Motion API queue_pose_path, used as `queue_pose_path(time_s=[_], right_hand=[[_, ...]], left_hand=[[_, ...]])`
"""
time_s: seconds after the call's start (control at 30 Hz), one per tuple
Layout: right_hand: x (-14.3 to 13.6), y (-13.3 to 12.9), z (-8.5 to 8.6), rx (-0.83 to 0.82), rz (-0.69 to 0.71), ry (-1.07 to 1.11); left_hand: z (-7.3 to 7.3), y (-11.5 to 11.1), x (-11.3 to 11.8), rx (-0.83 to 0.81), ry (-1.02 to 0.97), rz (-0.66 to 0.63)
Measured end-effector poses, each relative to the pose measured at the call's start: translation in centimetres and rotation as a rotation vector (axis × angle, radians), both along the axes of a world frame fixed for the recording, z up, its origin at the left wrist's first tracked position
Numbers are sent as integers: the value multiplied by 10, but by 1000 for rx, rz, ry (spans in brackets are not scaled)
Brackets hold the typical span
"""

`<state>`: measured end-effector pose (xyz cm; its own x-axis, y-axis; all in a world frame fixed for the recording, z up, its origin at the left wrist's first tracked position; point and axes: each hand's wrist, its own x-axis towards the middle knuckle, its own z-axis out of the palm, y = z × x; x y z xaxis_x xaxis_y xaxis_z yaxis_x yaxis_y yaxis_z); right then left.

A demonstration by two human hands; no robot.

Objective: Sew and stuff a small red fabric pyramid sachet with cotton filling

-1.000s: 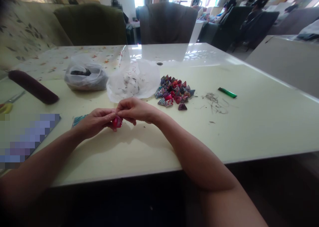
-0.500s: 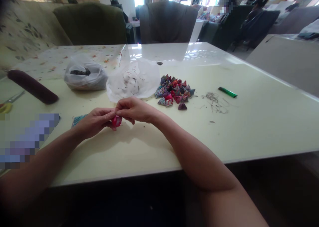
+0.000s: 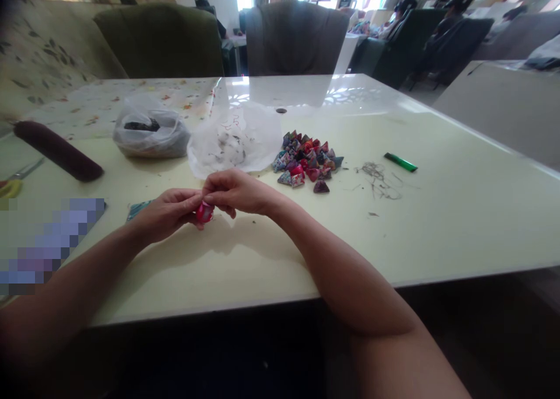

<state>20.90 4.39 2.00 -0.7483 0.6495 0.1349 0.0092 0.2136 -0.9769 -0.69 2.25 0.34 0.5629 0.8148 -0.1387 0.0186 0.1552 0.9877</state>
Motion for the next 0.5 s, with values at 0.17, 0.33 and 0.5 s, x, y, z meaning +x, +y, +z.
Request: queue_pose_path(time_s=[0.17, 0.33, 0.5], right_hand=[[0, 1, 0, -26, 22, 13], [0, 0, 2, -38, 21, 2], [0, -2, 3, -20, 3, -33]], left_hand=[[0, 0, 0, -4, -2, -9], [0, 0, 0, 3, 6, -12], [-1, 0, 1, 17, 6, -18]])
